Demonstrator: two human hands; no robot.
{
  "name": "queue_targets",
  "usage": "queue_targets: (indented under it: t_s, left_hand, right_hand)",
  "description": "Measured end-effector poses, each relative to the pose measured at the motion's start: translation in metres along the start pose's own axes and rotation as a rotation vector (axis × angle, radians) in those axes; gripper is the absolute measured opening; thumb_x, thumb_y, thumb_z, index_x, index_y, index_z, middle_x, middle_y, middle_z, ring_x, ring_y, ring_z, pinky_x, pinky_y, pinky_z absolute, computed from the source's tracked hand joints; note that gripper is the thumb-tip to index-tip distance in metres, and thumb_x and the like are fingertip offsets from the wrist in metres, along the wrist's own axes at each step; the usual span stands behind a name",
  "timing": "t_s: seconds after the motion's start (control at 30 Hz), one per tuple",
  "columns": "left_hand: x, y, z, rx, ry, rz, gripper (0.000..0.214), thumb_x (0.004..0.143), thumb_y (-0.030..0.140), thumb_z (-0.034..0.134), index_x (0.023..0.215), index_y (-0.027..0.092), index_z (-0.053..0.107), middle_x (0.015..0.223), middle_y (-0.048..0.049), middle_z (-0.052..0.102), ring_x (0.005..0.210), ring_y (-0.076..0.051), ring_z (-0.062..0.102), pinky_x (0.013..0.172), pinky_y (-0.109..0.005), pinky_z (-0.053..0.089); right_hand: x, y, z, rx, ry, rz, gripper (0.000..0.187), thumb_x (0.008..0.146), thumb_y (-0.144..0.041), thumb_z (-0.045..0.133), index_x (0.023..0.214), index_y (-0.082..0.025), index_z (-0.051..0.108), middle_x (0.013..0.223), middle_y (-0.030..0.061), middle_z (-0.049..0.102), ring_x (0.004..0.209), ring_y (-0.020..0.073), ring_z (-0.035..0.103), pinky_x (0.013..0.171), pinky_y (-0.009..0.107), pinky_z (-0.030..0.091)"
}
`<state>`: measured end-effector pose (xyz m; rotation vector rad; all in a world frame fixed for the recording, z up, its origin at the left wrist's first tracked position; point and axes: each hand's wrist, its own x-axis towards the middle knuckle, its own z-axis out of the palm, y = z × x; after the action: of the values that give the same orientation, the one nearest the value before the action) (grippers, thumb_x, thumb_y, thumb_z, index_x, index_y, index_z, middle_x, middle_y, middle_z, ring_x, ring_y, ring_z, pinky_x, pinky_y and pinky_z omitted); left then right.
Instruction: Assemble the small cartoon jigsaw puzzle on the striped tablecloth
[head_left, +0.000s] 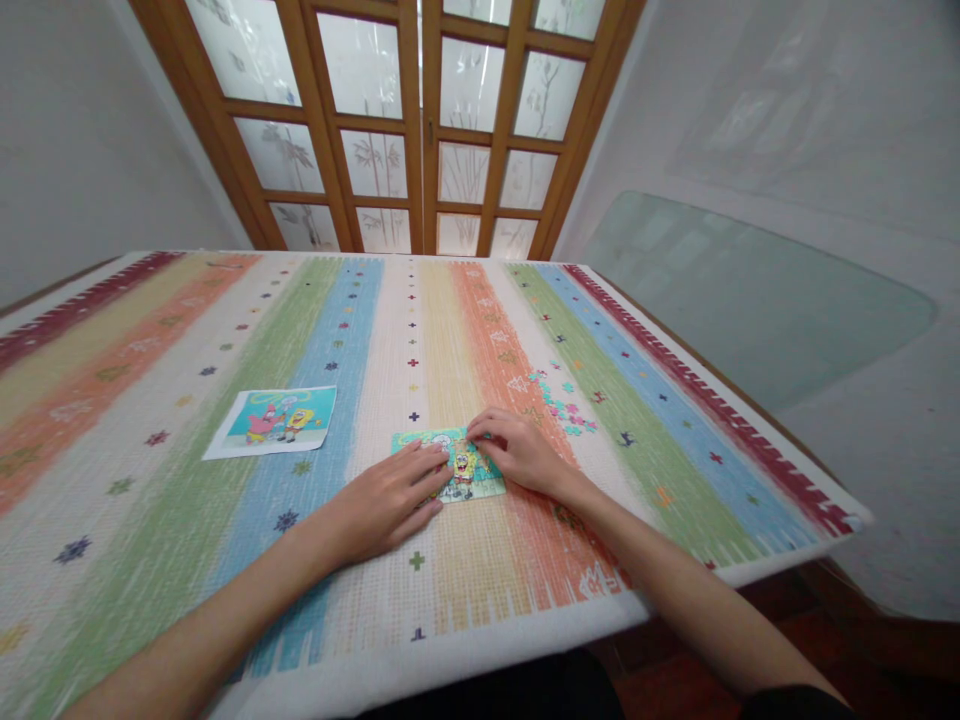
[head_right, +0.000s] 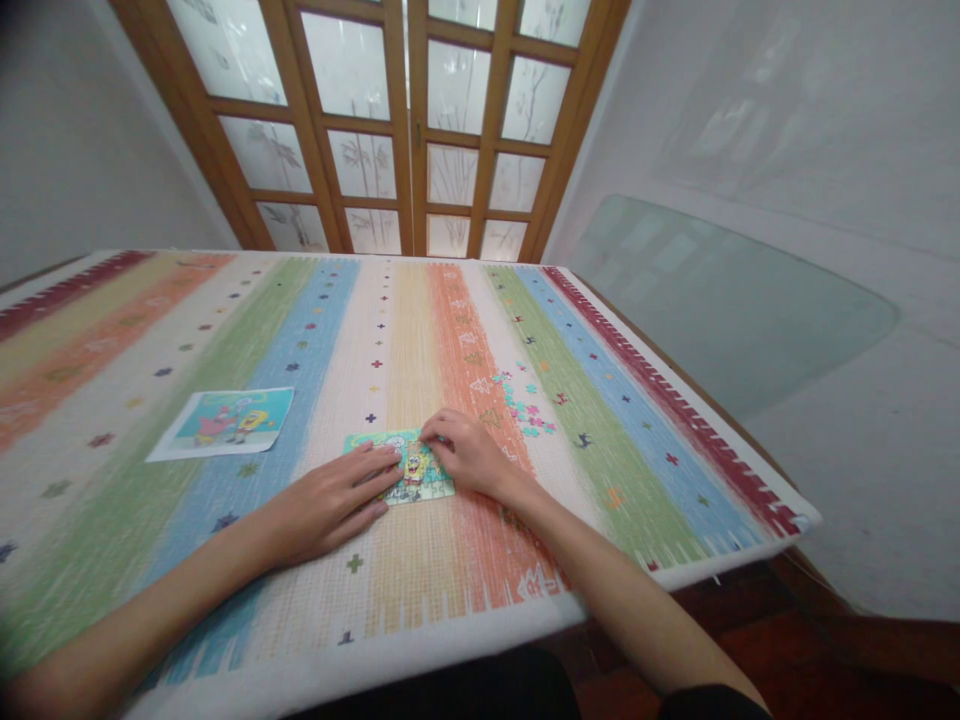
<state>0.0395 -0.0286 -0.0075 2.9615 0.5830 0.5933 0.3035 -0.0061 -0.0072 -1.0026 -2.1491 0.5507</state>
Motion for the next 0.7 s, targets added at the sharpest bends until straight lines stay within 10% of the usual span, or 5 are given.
queue_targets:
  t_s: [0.7]
  left_hand:
    - [-0.0004,-0.0005,0.0008,0.028,-0.037,-0.006,0.039,0.108,0.029,0.039,0.141,0.015,0.052,0.143,-0.0156,0.057,0.134,-0.029,0.053,0.114,-0.053,0.045]
  right_hand:
    - [-0.0026,-0.0024,-0.0028,-0.058,-0.030,-0.047,0.013,0.094,-0.013,0.060,0.098,-0.020,0.070,0.094,0.0066,0.073,0.093,0.0206,0.063,0.085,0.037,0.051]
